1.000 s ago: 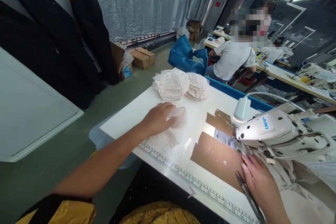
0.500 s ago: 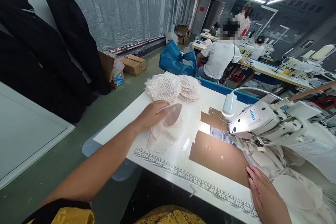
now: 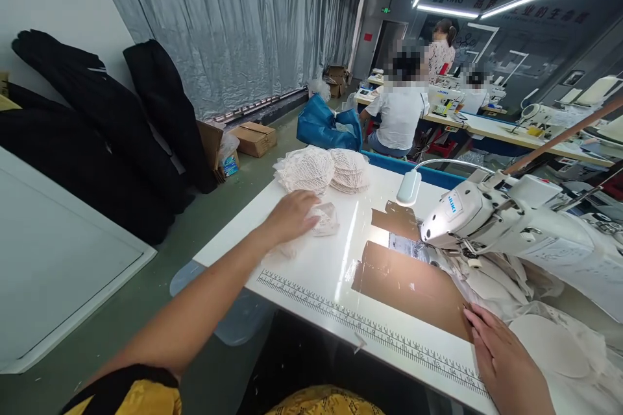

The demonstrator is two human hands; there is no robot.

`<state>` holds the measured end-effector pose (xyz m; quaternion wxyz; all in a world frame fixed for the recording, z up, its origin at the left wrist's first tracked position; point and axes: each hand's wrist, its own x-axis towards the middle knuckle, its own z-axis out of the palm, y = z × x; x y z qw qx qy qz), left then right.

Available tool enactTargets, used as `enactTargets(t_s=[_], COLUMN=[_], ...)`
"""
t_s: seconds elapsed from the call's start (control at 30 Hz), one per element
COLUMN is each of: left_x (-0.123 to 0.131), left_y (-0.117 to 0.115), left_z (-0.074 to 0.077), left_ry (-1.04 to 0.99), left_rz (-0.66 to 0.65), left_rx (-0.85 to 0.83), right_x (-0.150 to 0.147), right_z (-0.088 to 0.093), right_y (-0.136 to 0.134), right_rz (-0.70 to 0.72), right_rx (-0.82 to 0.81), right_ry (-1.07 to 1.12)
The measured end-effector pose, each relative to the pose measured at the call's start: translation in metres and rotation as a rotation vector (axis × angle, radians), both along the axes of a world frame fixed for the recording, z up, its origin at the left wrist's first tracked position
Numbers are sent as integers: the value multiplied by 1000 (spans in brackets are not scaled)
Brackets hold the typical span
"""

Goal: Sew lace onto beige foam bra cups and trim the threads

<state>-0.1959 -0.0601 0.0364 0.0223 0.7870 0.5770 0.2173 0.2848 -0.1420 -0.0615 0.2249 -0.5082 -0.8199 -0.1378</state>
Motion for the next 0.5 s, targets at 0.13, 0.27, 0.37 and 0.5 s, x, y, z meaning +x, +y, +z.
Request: enactTargets(t_s=[0.13,0.27,0.37,0.5], left_x=[27,48,73,103], left_y=[11,2,-24,-58], left_z=[-10,-4,-1,-10], left_ry=[144,109,-6,-31], left_rz=[-79,-170,-313,-514], left_rx=[-92,29,253,352], right_x=[-28,-75,-124,-177], right_z=[24,46,59,64], right_y=[-12,-15,-7,8], right_rz=[-69,-79,82,284], right_rx=[-117,-567,-915,-1166], right_ry=[327,899,1430,1666])
